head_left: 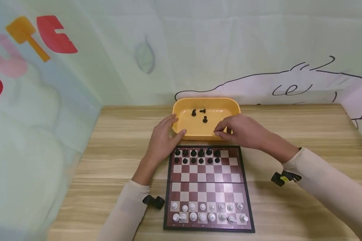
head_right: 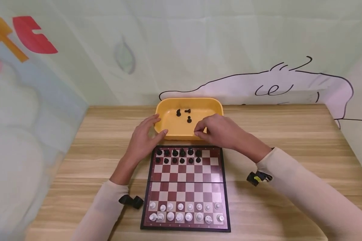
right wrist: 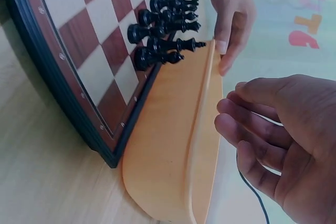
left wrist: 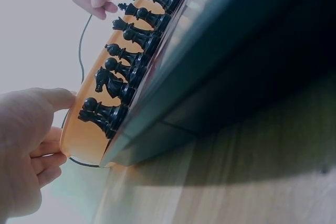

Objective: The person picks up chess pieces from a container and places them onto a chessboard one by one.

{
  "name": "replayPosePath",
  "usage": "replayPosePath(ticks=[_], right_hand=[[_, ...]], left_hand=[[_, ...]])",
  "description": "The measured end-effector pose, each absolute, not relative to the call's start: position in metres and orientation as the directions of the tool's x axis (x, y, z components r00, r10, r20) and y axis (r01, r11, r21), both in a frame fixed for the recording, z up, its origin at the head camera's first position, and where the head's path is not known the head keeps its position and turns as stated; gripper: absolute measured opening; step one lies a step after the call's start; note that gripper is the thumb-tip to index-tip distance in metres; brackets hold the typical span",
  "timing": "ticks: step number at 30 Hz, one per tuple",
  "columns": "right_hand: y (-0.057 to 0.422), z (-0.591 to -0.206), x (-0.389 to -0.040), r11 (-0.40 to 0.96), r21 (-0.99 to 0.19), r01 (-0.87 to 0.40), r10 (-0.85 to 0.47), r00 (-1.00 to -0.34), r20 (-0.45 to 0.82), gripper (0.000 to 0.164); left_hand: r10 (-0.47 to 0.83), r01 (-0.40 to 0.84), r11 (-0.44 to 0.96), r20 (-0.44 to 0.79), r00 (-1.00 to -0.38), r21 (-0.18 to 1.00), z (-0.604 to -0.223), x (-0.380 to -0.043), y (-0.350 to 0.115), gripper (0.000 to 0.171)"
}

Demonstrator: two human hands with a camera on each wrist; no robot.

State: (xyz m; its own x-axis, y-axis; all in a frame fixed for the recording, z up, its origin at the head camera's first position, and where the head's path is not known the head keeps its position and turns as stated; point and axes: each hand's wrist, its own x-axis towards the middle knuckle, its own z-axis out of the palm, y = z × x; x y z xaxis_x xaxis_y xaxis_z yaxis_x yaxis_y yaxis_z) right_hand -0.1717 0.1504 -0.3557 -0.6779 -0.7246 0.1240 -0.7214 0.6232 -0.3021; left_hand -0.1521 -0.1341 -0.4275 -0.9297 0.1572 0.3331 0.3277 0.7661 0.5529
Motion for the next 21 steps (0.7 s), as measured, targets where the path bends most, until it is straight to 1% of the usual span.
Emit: replayPosePath(ticks=[8,15,21], right_hand=[[0.144,-0.353,-0.187,0.627,-0.299,-0.719,-0.717,-0.683,0.14,0.016],[0.141,-0.356,-0.198,0.626,-0.324,-0.709,-0.708,-0.691,0.144,0.014],[0.137,-0.358,-0.209,0.623,-0.295,-0.724,-0.711,-0.682,0.171,0.014]], left_hand=[[0.159,0.331,0.766,0.335,-0.929,0.552,-0.428,-0.151,-0.135,0.059],[0.156,0.324,0.777,0.333,-0.93,0.54,-0.429,-0.15,-0.135,0.059],[0.154,0.328,0.778,0.344,-0.926,0.535,-0.43,-0.151,-0.136,0.059]])
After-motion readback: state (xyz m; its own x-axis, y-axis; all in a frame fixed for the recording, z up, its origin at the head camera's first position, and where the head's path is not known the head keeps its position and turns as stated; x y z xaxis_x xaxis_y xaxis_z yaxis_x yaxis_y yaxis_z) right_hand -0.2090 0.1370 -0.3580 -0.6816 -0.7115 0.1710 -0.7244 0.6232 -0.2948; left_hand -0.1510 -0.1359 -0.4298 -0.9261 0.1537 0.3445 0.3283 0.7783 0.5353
